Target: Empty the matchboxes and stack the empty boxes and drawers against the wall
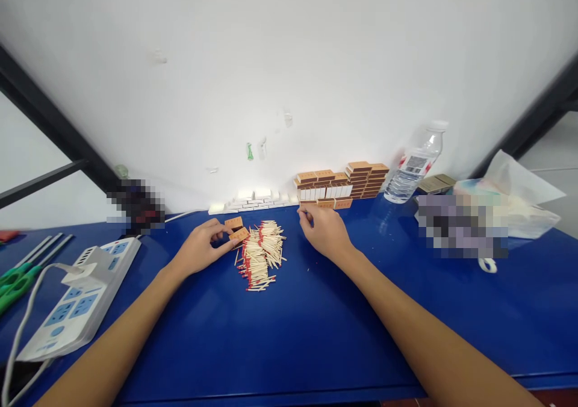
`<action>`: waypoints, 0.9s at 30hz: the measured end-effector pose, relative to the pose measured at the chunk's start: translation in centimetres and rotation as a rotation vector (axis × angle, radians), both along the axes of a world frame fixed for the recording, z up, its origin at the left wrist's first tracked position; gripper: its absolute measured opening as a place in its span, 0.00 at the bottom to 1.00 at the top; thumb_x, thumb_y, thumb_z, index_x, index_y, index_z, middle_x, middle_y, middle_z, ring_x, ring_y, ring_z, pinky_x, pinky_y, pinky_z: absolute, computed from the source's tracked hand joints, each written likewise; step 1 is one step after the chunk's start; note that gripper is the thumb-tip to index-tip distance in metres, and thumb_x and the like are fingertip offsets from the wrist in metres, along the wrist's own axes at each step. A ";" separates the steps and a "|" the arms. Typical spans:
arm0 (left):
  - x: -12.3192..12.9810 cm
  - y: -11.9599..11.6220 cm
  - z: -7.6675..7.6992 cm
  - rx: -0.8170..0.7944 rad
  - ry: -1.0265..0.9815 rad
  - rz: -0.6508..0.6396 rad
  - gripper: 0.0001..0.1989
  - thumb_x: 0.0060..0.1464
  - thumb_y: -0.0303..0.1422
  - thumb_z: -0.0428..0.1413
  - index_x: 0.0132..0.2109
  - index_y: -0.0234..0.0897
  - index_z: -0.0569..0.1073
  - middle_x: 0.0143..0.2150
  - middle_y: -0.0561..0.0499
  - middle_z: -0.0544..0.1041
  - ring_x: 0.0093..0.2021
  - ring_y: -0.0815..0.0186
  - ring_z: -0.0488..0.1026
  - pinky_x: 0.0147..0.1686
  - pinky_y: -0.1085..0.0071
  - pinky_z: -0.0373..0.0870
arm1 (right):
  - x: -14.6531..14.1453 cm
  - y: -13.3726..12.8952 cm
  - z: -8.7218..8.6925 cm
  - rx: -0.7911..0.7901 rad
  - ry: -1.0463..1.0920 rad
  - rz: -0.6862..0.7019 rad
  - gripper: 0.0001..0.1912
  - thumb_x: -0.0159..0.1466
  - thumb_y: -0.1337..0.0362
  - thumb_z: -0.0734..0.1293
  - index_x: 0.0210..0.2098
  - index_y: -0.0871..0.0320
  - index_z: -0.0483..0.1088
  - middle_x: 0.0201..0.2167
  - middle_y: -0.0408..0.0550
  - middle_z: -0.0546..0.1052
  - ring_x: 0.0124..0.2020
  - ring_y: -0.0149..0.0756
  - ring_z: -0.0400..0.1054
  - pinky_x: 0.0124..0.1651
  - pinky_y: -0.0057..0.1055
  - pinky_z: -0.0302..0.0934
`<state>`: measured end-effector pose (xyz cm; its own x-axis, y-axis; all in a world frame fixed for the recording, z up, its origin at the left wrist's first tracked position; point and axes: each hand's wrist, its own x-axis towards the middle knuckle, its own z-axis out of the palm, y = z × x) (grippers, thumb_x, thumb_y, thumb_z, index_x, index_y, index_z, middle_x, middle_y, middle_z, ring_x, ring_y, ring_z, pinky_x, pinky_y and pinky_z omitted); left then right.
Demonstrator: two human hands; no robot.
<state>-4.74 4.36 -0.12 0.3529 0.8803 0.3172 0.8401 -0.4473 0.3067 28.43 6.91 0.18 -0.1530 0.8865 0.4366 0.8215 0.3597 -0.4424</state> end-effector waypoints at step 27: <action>5.3 -3.9 0.4 0.292 -0.411 -0.153 0.14 0.59 0.36 0.67 0.52 0.44 0.80 0.42 0.50 0.84 0.40 0.61 0.79 0.41 0.61 0.80 | -5.2 -6.6 0.8 -0.665 0.967 0.413 0.21 0.65 0.43 0.71 0.40 0.55 0.71 0.31 0.43 0.73 0.24 0.29 0.67 0.18 0.24 0.60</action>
<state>0.54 0.42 0.33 0.2655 0.6829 0.6806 0.5951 -0.6715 0.4416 23.24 0.32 0.96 -0.3388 0.9408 0.0106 -0.0639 -0.0118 -0.9979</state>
